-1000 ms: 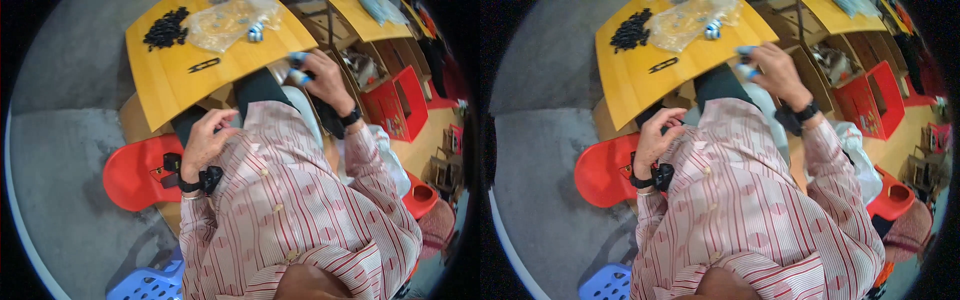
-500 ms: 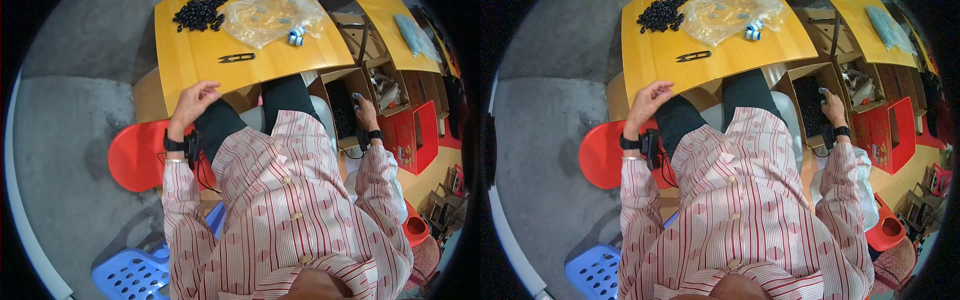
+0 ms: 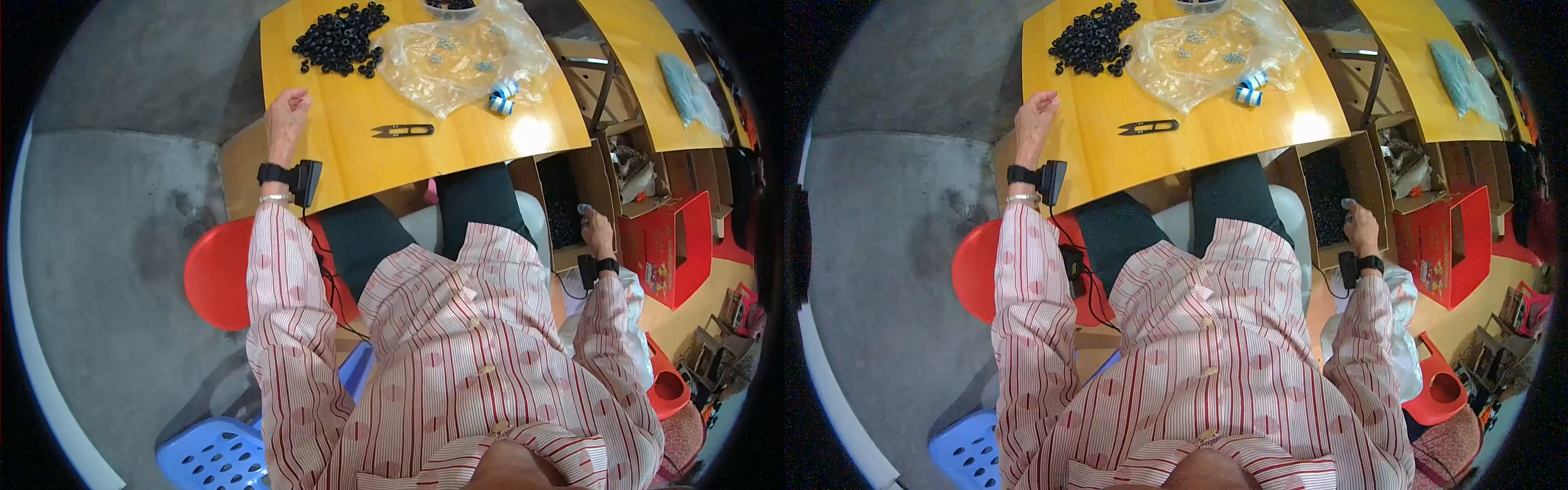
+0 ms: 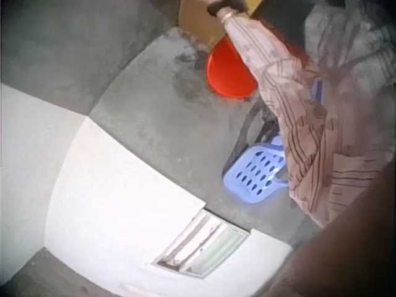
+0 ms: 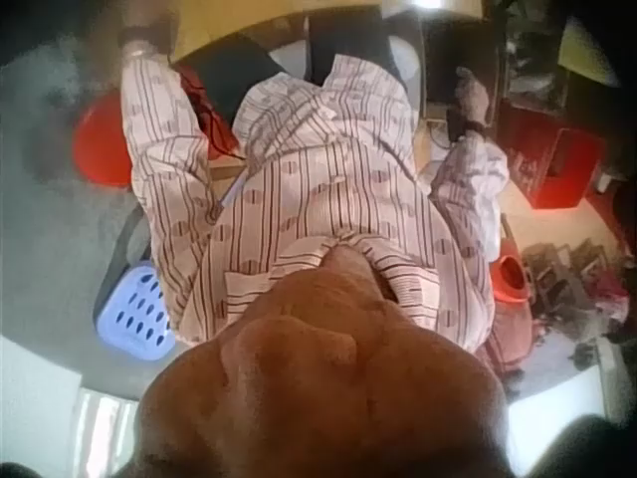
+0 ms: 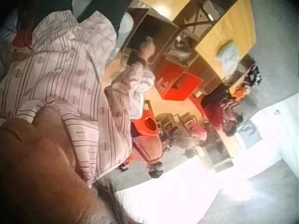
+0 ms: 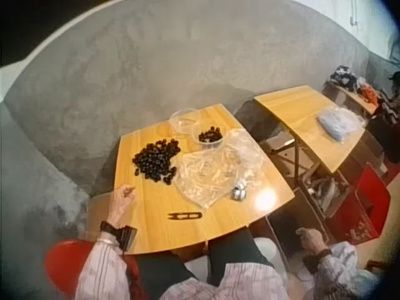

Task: The person selects black plastic components and small metal inserts from the table, then fits and presses the inserts into the plastic components by hand.

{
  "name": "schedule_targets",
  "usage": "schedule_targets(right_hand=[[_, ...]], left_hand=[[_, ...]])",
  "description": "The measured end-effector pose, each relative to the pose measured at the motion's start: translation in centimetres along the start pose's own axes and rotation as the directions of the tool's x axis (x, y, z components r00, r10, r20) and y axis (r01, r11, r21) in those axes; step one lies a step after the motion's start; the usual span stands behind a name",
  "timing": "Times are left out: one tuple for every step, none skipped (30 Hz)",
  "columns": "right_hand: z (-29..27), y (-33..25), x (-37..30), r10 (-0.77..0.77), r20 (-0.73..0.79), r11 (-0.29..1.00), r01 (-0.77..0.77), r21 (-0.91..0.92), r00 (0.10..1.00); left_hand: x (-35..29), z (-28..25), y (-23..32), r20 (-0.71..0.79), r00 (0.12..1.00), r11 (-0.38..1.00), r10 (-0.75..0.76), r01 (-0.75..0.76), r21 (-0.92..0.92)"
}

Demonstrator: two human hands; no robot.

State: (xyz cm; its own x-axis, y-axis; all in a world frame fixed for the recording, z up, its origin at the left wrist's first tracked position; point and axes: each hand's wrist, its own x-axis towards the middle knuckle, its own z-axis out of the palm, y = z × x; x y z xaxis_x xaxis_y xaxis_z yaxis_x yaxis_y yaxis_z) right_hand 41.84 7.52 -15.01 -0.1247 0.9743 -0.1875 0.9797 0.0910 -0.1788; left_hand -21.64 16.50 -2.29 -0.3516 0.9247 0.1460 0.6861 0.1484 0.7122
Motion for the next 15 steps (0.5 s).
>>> schedule_targets(right_hand=[[-0.2,-0.4,-0.3,-0.028,-0.012,0.999,0.027,-0.020,1.000],[-0.7,-0.7,-0.4,0.063,0.129,0.998,-0.064,-0.002,0.990],[-1.0,-1.1,-0.6,0.060,0.132,0.998,-0.060,-0.005,0.989],[-1.5,-1.2,-1.2,0.080,0.154,0.997,-0.080,-0.009,0.985],[-1.9,-1.3,-1.9,0.099,0.178,0.995,-0.099,-0.011,0.979],[-0.9,0.0,-2.6,0.095,0.113,0.994,-0.100,0.039,0.989],[-1.3,0.1,-2.6,0.102,0.118,0.994,-0.106,0.033,0.988],[-1.8,0.2,-2.7,0.091,0.095,0.995,-0.095,0.041,0.991],[-2.3,0.4,-2.8,0.081,0.071,0.995,-0.084,0.048,0.994],[-3.1,0.3,-2.8,0.090,0.073,0.995,-0.093,0.039,0.993],[-4.2,-0.1,-2.5,0.064,-0.003,0.986,-0.063,0.158,0.998],[-5.3,-0.6,-2.0,0.048,-0.084,0.963,-0.024,0.270,0.995],[-6.2,-1.4,-1.4,0.018,-0.216,0.969,0.036,0.244,0.976],[-7.3,-2.4,-1.1,-0.005,-0.340,0.975,0.080,0.207,0.940],[-8.6,-3.1,0.0,0.004,-0.317,0.976,0.065,0.210,0.948]], left_hand=[[0.9,0.0,0.0,-0.001,1.000,1.000,-0.003,0.003,-0.001],[1.8,-0.1,-0.1,0.003,0.999,0.994,-0.035,0.035,0.105],[2.6,-0.2,-0.3,0.003,0.998,0.975,-0.069,0.066,0.210],[3.4,0.2,-0.3,0.011,0.997,0.977,-0.073,0.069,0.202],[4.0,0.5,-0.3,0.000,0.999,0.967,-0.051,0.049,0.250],[4.4,0.8,-0.4,-0.010,1.000,0.954,-0.029,0.031,0.298],[4.8,0.9,-0.5,-0.002,0.999,0.956,-0.033,0.032,0.293],[5.1,1.1,-0.6,-0.025,1.000,0.945,0.016,-0.007,0.326],[5.4,1.2,-0.7,-0.046,0.997,0.932,0.066,-0.045,0.359],[5.7,1.4,-1.0,-0.038,0.997,0.936,0.065,-0.047,0.350],[6.1,1.6,-1.4,-0.041,0.994,0.934,0.102,-0.082,0.347],[6.5,1.7,-1.8,-0.043,0.989,0.932,0.140,-0.117,0.342],[6.8,2.0,-1.7,-0.025,0.989,0.938,0.143,-0.128,0.322],[6.9,2.0,-1.2,0.011,0.991,0.929,0.135,-0.131,0.347],[6.9,1.9,-1.3,0.035,0.991,0.918,0.126,-0.130,0.374]])
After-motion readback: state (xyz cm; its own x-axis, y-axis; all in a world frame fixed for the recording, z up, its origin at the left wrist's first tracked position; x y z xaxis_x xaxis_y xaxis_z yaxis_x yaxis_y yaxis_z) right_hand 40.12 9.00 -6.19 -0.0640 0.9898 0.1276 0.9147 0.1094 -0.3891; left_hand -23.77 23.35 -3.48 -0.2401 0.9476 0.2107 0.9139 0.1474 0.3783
